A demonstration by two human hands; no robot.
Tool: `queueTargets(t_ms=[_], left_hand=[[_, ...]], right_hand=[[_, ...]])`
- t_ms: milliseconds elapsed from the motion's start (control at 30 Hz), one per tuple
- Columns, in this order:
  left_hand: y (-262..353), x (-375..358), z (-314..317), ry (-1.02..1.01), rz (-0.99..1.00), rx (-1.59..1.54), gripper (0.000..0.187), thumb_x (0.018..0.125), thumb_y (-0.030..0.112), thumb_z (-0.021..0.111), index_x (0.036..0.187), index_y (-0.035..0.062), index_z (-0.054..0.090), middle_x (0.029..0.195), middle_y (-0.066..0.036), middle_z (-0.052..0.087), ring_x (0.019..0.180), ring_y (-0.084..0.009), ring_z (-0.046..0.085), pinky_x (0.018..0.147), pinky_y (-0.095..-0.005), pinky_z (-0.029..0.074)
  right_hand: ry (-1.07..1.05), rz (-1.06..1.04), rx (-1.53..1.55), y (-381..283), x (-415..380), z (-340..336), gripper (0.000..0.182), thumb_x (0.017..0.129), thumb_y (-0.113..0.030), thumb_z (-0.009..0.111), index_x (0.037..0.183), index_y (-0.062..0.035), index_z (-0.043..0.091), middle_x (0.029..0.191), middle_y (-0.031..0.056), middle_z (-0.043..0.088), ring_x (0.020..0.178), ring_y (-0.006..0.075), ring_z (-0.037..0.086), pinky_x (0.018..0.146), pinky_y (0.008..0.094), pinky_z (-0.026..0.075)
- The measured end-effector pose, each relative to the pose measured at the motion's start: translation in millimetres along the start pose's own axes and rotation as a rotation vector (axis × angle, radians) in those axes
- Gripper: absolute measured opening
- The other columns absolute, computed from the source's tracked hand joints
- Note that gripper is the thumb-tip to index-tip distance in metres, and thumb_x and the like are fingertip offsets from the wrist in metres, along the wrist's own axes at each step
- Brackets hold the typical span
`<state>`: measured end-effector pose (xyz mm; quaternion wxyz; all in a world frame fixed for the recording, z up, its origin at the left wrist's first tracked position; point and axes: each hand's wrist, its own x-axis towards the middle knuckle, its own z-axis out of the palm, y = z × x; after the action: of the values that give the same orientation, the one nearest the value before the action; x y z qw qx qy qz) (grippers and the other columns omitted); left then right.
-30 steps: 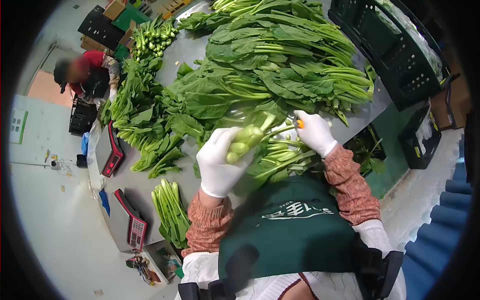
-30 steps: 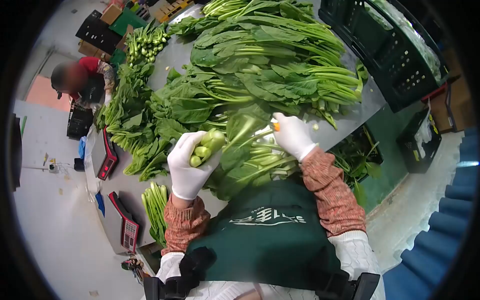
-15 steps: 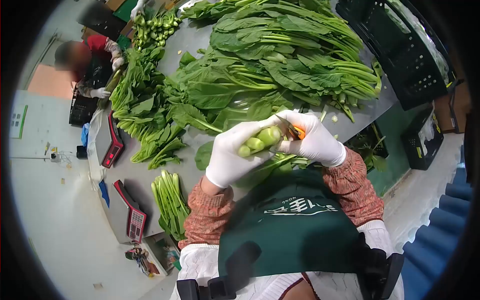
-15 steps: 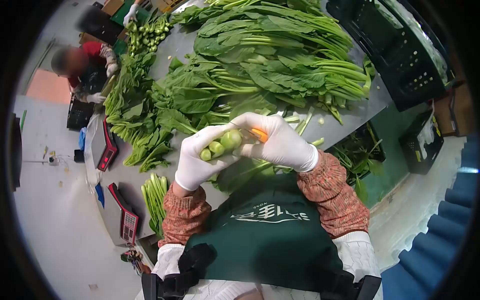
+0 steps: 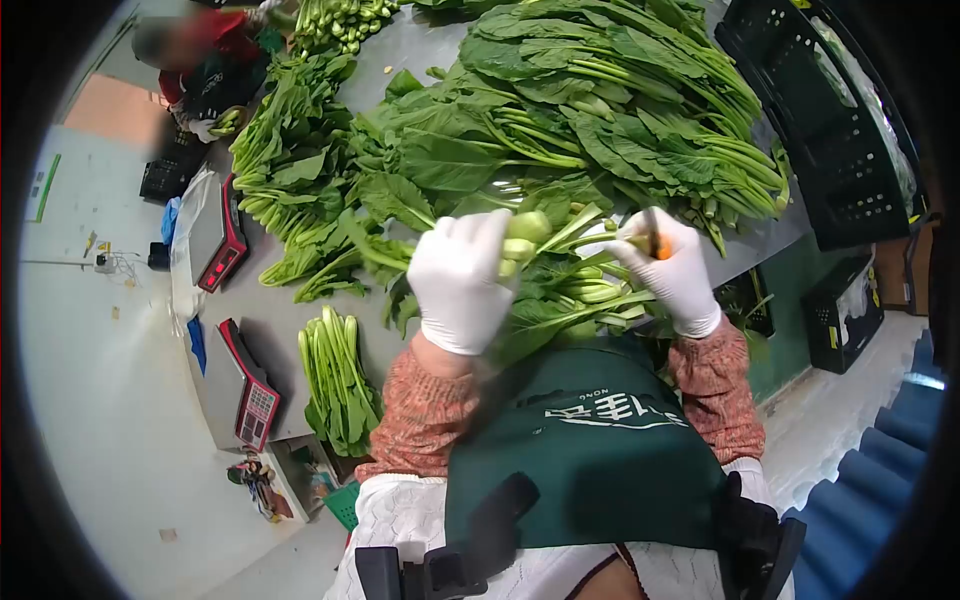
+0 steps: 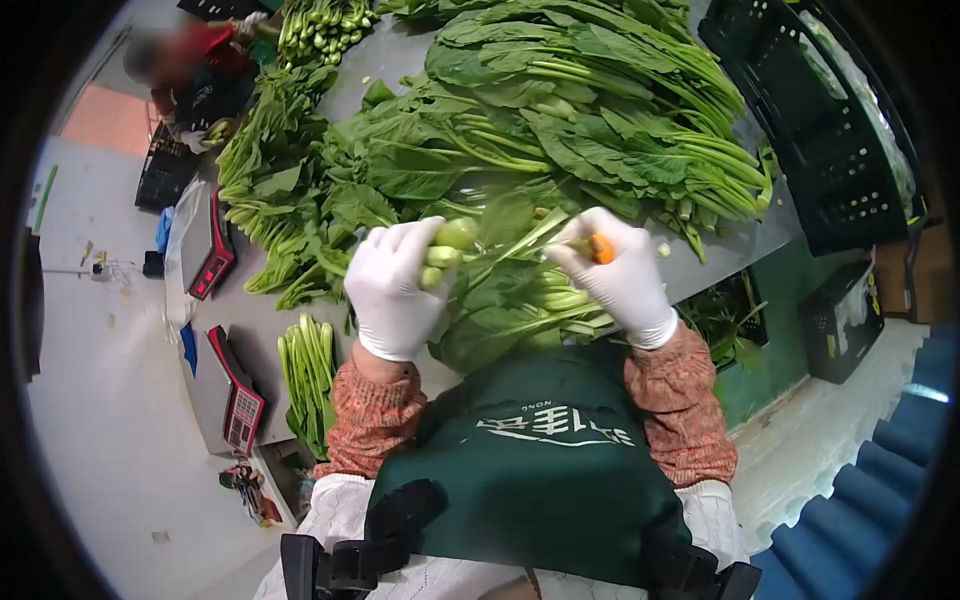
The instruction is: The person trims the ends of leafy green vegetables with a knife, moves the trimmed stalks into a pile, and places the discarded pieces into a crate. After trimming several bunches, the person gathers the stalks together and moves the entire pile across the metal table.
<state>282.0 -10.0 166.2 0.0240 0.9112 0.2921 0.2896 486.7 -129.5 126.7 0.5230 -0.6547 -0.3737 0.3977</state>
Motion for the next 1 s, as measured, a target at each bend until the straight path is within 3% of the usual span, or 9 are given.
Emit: queueTargets(t_ms=[133,267,300,400,500,700,800,900,1000], left_hand=[[-8.0,-3.8,-5.1,0.007,-0.035,-0.044,0.038,0.061,0.005,0.078,0.097,0.0096,0.066,0.089,-0.006,0.066,0.082,-0.0274,0.061,0.073,-0.0365,0.051],[-5.1,-6.0,10.4,0.024,-0.069,-0.209,0.035,0.065,0.004,0.078,0.096,0.0057,0.061,0.089,-0.012,0.065,0.085,-0.0314,0.063,0.075,-0.0393,0.052],[-4.2,-7.3,14.1,0.03,-0.091,-0.253,0.035,0.066,0.003,0.077,0.096,0.0051,0.06,0.089,-0.013,0.065,0.085,-0.0322,0.064,0.075,-0.0394,0.052],[3.3,-9.9,16.0,-0.09,-0.136,-0.238,0.039,0.066,0.006,0.078,0.098,0.0043,0.057,0.086,-0.014,0.061,0.079,-0.0338,0.062,0.07,-0.0408,0.05],[10.5,-7.6,18.3,-0.082,-0.094,-0.156,0.034,0.066,0.005,0.074,0.093,0.0043,0.053,0.081,-0.013,0.054,0.075,-0.0326,0.056,0.067,-0.0412,0.045],[10.6,-5.9,24.0,-0.049,0.034,0.123,0.022,0.069,0.005,0.062,0.087,0.0041,0.049,0.077,-0.012,0.049,0.073,-0.0297,0.052,0.064,-0.0388,0.04],[6.6,-12.1,25.6,-0.138,-0.025,0.067,0.041,0.062,0.0,0.072,0.098,0.0047,0.053,0.087,-0.012,0.055,0.079,-0.0327,0.055,0.069,-0.0405,0.043],[-6.4,-15.1,11.1,-0.125,-0.11,-0.013,0.041,0.063,0.001,0.073,0.098,0.006,0.054,0.087,-0.012,0.057,0.079,-0.0334,0.057,0.07,-0.0418,0.045],[-67.2,-38.4,-26.0,0.011,-0.326,0.163,0.039,0.067,0.001,0.073,0.103,0.0071,0.058,0.092,-0.014,0.064,0.084,-0.0354,0.062,0.072,-0.0429,0.049]], right_hand=[[0.187,-0.16,-0.181,18.6,6.4,-4.2,0.044,0.08,-0.009,0.078,0.12,-0.0035,0.059,0.07,0.0019,0.06,0.065,0.0047,0.056,0.061,0.0215,0.048],[0.149,-0.284,-0.241,-1.5,-1.8,14.5,0.032,0.082,-0.01,0.076,0.111,-0.0051,0.062,0.071,0.004,0.061,0.064,0.0065,0.057,0.06,0.0237,0.048],[0.115,-0.202,-0.119,-9.1,-5.4,20.7,0.026,0.082,-0.01,0.076,0.105,-0.0043,0.064,0.073,0.0067,0.065,0.063,0.0097,0.06,0.059,0.0247,0.048],[0.105,-0.458,-0.159,-24.7,-6.8,37.7,0.021,0.082,-0.01,0.076,0.099,-0.0046,0.065,0.077,0.0106,0.067,0.062,0.016,0.063,0.059,0.0267,0.049],[0.007,-0.347,-0.321,-34.8,-5.0,41.2,0.024,0.082,-0.025,0.077,0.085,-0.005,0.064,0.064,0.0111,0.061,0.055,0.0235,0.061,0.054,0.0305,0.048],[0.007,-0.299,-0.364,-29.3,0.1,47.4,0.023,0.084,-0.026,0.072,0.08,-0.0045,0.063,0.06,0.0126,0.059,0.052,0.0278,0.057,0.053,0.0342,0.047],[-0.084,-0.249,-0.202,-16.2,3.2,44.2,0.02,0.085,-0.022,0.07,0.083,-0.0035,0.065,0.062,0.0144,0.059,0.054,0.0256,0.057,0.054,0.0337,0.047],[-0.054,-0.122,-0.193,-4.5,4.9,23.7,0.012,0.087,-0.013,0.066,0.092,-0.0023,0.068,0.063,0.0043,0.055,0.058,0.009,0.052,0.054,0.0261,0.042],[0.122,0.102,-0.04,8.1,9.5,-6.7,0.015,0.093,-0.007,0.06,0.104,0.0025,0.066,0.077,-0.0023,0.059,0.063,0.0047,0.051,0.058,0.0201,0.042]])
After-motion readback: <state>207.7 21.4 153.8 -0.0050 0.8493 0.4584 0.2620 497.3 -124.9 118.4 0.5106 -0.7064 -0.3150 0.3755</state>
